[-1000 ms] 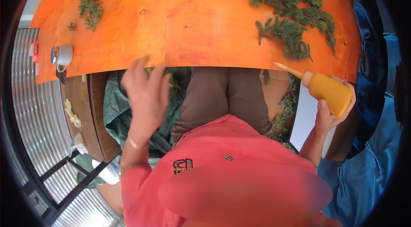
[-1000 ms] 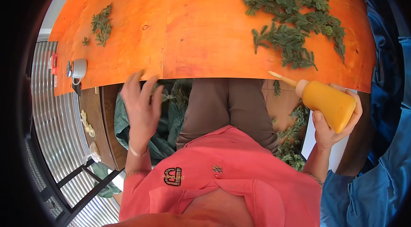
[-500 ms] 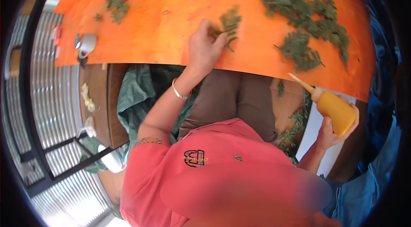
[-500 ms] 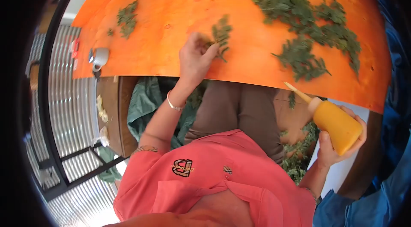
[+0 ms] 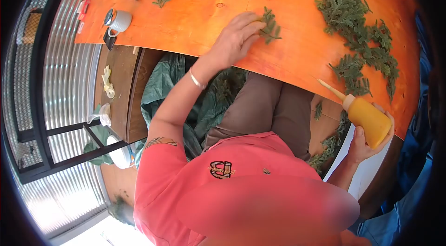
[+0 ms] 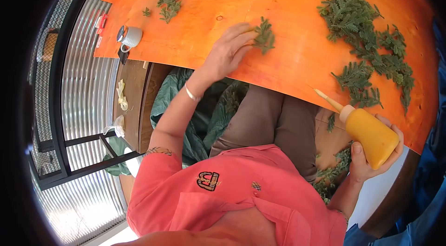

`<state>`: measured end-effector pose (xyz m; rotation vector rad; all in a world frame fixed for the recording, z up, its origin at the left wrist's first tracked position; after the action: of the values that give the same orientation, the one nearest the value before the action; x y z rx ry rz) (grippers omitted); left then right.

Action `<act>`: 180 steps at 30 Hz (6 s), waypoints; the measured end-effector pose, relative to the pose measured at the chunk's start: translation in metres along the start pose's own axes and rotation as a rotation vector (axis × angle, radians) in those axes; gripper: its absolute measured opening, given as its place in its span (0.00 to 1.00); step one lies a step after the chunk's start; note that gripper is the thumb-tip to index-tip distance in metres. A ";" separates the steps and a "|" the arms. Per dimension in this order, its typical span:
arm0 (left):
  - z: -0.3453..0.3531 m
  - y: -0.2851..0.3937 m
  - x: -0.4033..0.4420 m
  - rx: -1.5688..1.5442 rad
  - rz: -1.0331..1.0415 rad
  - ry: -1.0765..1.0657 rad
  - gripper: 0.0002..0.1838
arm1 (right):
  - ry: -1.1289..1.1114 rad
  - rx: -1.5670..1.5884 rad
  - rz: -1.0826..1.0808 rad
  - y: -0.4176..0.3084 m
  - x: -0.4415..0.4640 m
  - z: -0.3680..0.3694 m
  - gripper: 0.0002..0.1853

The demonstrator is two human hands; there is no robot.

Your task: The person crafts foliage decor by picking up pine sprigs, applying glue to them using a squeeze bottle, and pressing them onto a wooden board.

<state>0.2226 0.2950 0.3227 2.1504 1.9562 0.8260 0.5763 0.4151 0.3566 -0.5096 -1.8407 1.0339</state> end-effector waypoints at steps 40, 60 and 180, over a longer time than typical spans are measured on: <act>0.057 0.028 -0.018 0.175 -0.225 -0.380 0.28 | -0.256 0.092 -0.083 0.014 0.074 0.112 0.42; 0.042 0.021 -0.021 0.251 -0.139 -0.457 0.33 | -0.324 0.034 -0.056 0.008 0.079 0.138 0.41; 0.048 -0.010 -0.009 0.209 -0.250 -0.304 0.32 | -0.340 0.076 -0.043 0.018 0.115 0.164 0.38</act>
<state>0.2361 0.3009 0.2752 1.9335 2.1594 0.2478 0.3764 0.4340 0.3669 -0.2579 -2.0876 1.2138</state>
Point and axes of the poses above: each hand's wrist, its own x-axis towards the middle knuckle, its own z-axis out of the palm, y = z × x, the point moved 6 cm from there along x, towards the middle knuckle, and after that the axes turned 12 degrees about -y, right-handed, at the moved point
